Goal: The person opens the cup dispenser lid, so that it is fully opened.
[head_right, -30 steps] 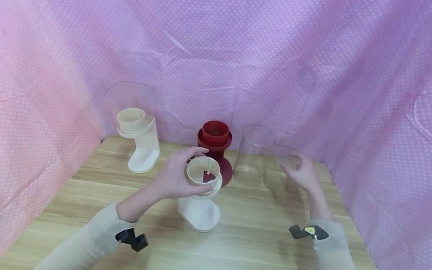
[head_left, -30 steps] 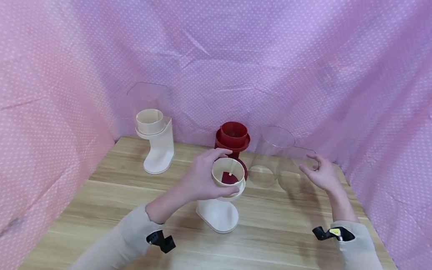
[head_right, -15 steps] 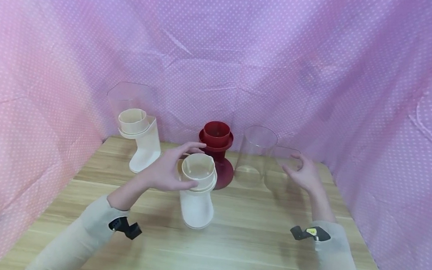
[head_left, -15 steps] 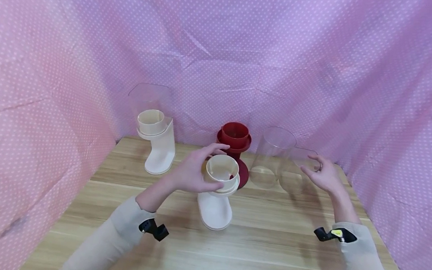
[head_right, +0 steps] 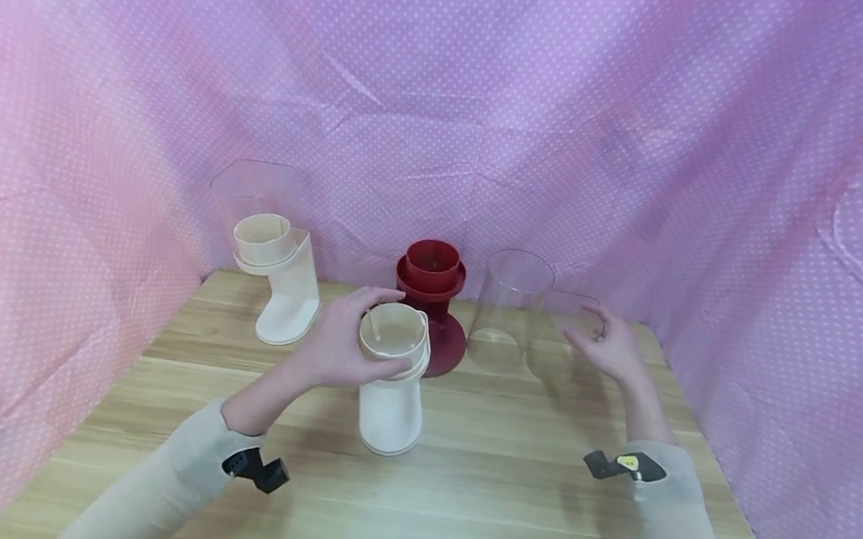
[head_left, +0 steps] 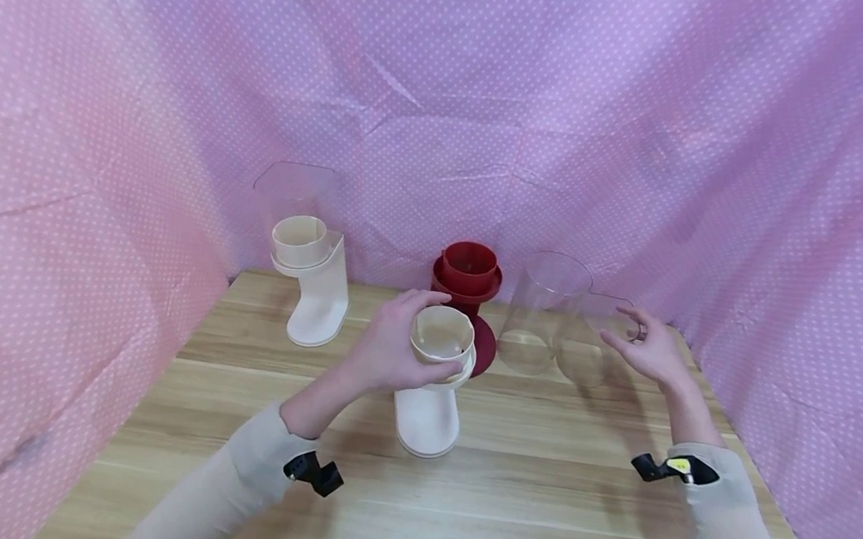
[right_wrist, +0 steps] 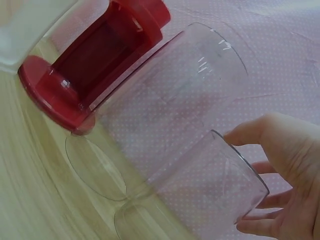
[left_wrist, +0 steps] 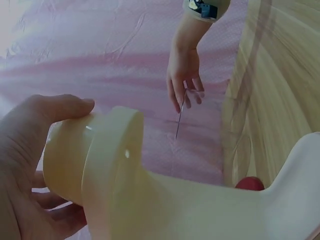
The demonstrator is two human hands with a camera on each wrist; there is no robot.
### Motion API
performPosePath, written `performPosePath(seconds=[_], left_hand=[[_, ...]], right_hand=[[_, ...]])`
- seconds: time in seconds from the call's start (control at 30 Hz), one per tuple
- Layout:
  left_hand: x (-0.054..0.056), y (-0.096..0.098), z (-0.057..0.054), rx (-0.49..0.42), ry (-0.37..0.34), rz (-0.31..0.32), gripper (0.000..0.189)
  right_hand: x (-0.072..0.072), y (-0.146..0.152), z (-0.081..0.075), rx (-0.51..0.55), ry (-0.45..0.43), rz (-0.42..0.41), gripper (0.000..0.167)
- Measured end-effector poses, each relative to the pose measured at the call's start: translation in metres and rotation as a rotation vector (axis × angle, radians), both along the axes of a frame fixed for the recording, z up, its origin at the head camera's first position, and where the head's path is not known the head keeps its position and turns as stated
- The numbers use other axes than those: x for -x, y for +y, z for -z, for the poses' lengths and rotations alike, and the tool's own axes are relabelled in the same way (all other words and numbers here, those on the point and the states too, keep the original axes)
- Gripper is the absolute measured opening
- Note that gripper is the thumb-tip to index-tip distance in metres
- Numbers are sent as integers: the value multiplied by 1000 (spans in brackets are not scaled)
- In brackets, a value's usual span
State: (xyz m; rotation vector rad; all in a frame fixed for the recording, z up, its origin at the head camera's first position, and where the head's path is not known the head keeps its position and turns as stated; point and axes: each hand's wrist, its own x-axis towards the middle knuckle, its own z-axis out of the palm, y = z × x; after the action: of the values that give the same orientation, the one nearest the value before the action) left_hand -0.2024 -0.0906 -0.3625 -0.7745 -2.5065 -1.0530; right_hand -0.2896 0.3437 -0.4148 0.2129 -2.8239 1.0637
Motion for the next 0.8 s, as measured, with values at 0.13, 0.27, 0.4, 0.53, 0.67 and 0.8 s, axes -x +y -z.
performPosePath(seconds=[0.13, 0.27, 0.4, 0.53, 0.67, 0.8], left_hand=[[2, -5, -3, 3, -20, 35, 87], [2, -10, -4, 8, -26, 57, 89], [-1, -12, -1, 30, -17, 23, 89], [-1, -10, 1, -2, -28, -37, 87], [5, -11, 1, -77, -36, -64, 80], [15, -21, -3, -102, -36, -78, 74]], right_hand=[[-2, 4, 1, 24, -16, 32, 77], [-1, 9, 4, 43, -23, 16, 78], [2, 12, 10, 94, -17, -3, 75], [4, 11, 14, 117, 17, -7, 71], [6, 9, 14, 130, 8, -10, 71], [7, 8, 13, 140, -14, -7, 73]])
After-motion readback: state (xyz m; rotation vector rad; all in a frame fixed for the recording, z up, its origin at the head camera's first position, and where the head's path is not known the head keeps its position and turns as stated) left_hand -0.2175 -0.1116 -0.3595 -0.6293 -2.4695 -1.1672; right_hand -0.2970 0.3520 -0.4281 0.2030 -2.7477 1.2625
